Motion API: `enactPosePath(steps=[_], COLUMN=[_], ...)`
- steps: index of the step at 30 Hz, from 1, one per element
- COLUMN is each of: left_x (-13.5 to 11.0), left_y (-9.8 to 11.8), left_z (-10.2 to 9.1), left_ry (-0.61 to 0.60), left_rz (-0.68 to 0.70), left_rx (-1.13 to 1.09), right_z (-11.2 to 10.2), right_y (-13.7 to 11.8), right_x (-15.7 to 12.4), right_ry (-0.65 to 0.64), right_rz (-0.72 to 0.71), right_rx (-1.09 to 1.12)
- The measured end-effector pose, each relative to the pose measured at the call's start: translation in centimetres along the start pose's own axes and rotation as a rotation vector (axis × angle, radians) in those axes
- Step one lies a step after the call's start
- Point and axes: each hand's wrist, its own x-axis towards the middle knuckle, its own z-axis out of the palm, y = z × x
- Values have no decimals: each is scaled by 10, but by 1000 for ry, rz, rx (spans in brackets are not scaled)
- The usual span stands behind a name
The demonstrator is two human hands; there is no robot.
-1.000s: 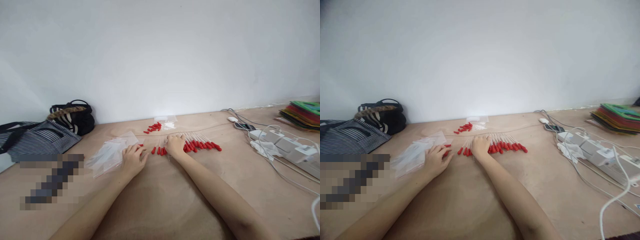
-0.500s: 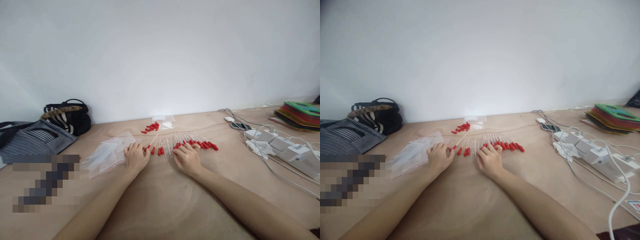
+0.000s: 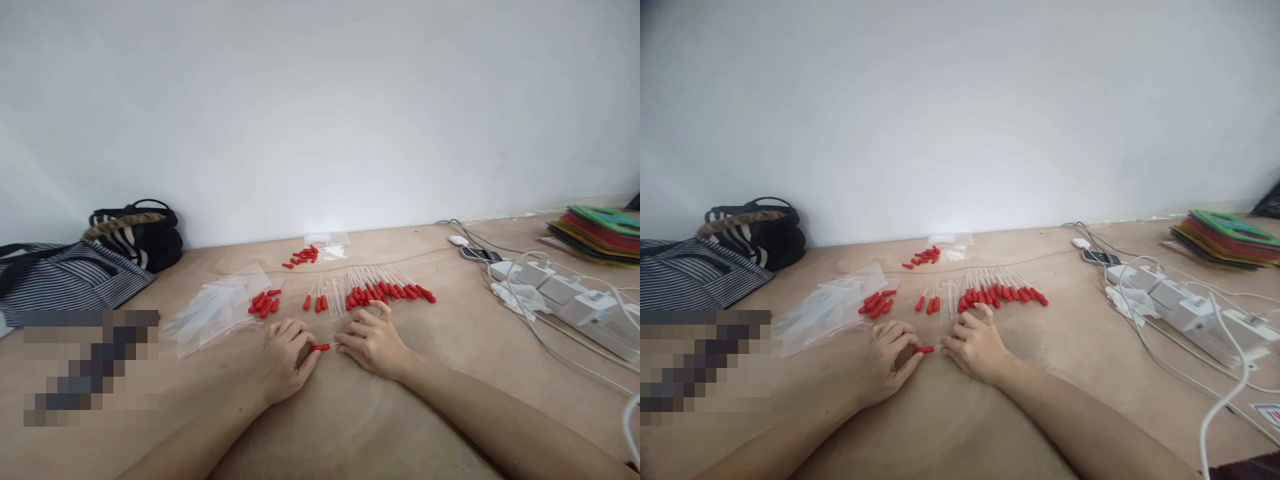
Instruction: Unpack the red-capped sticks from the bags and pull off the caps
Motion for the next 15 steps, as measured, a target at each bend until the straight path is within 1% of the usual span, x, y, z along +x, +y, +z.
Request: enactPosePath(steps=[3, 7, 15], left_x=[1, 2, 0], left_y=[1, 2, 5], left_z=[0, 0, 3], left_ry=[17, 18, 44], left_rz=[14, 47, 82], left_rx=[-4, -46, -59], right_z=[4, 3, 1], right_y=[-1, -4, -4], right_x=[-1, -1, -2], right_ry=[-15, -34, -49], right_rz=[25, 43, 3], right_rx=[17, 50, 76])
